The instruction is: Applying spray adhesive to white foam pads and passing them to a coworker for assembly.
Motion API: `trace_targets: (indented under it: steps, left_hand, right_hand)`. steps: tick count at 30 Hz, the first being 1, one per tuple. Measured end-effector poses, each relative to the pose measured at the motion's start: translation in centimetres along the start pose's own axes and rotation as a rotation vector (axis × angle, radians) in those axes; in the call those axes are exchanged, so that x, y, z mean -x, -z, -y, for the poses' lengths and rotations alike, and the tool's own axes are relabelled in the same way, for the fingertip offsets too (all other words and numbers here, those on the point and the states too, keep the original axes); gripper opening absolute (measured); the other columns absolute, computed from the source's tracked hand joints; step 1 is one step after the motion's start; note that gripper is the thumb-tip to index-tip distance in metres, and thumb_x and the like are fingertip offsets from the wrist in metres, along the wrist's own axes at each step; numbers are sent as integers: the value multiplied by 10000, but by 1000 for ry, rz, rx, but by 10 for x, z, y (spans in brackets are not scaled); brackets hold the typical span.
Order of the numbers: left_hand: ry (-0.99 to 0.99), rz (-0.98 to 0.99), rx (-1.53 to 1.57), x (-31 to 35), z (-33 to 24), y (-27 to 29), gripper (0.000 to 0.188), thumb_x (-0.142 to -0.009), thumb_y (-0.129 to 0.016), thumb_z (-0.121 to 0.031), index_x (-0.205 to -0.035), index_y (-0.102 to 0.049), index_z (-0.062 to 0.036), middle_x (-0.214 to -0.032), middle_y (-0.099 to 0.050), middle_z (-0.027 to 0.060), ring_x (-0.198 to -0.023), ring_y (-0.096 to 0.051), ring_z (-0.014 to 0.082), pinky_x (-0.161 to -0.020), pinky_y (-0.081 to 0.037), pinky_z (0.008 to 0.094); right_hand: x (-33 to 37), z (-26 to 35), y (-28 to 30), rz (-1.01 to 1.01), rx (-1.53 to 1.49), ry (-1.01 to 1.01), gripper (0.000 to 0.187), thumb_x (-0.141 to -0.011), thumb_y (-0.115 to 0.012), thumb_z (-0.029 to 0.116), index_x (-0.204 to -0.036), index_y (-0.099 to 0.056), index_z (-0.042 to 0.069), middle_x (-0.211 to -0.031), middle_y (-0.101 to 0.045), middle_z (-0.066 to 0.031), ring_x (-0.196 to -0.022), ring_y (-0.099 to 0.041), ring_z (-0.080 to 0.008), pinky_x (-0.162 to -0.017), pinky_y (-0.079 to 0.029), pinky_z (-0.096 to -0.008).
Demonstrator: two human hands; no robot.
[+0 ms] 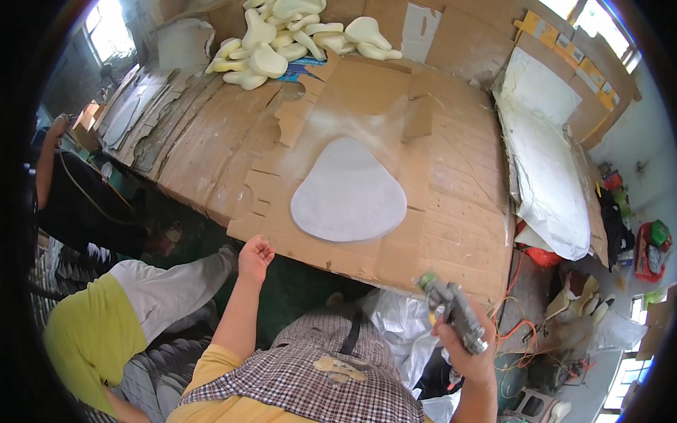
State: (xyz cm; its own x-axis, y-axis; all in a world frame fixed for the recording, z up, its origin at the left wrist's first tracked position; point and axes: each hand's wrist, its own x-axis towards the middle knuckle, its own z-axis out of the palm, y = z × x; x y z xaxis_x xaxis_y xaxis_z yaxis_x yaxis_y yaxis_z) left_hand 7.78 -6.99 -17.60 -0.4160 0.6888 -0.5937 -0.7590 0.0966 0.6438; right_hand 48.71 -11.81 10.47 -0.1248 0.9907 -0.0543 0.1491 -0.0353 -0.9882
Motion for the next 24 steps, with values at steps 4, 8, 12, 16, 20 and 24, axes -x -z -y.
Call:
trace_targets:
  steps: [4, 8, 12, 16, 20, 24]
  left_hand:
    - [-1, 27, -221, -6, 10, -18, 222, -865, -598, -151, -1069, -574, -67, -761, -603, 28, -646, -597, 159, -588, -499, 291]
    - [-20, -13, -516, -41, 24, -26, 192, -867, -586, -150, -1034, -599, -57, -770, -608, 27, -654, -595, 143, -579, -485, 273]
    - [-320, -64, -1040, -83, 39, -31, 186, -835, -589, -139, -995, -639, -60, -796, -640, 72, -732, -634, 222, -641, -497, 331]
    - [-440, -64, -1457, -77, 33, -73, 247, -815, -607, -149, -1051, -641, -81, -867, -649, 124, -863, -641, 320, -763, -502, 416]
    - [-467, -74, -1598, -75, 31, -89, 270, -827, -627, -179, -1073, -631, -70, -997, -628, 135, -986, -608, 320, -836, -490, 428]
    - [-467, -116, -1612, -75, 35, -94, 287, -832, -639, -189, -1088, -618, -61, -1150, -563, 142, -1102, -547, 320, -911, -462, 427]
  right_hand:
    - [-14, 1, 12, -152, 115, -17, 475, -817, -710, 127, -1208, -520, -64, -831, -612, -73, -701, -604, -156, -663, -506, -292]
    - [-19, 9, 18, -56, 92, 20, 562, -803, -733, 181, -1257, -503, -59, -825, -609, -73, -712, -596, -153, -663, -493, -288]
    - [-33, 12, 6, -29, 7, 25, 540, -792, -730, 129, -1259, -518, -39, -849, -619, -67, -736, -591, -142, -693, -490, -283]
    - [-10, 0, 39, 82, 348, -115, 454, -751, -705, 30, -1182, -577, -29, -884, -638, -51, -767, -598, -110, -715, -471, -252]
    - [-14, 3, 38, 148, 358, -102, 468, -748, -708, 34, -1189, -569, -37, -853, -635, -53, -749, -600, -115, -705, -479, -263]
    - [-29, 5, 21, 20, 148, -99, 477, -749, -700, 27, -1199, -558, -47, -823, -639, -60, -744, -608, -122, -700, -485, -266]
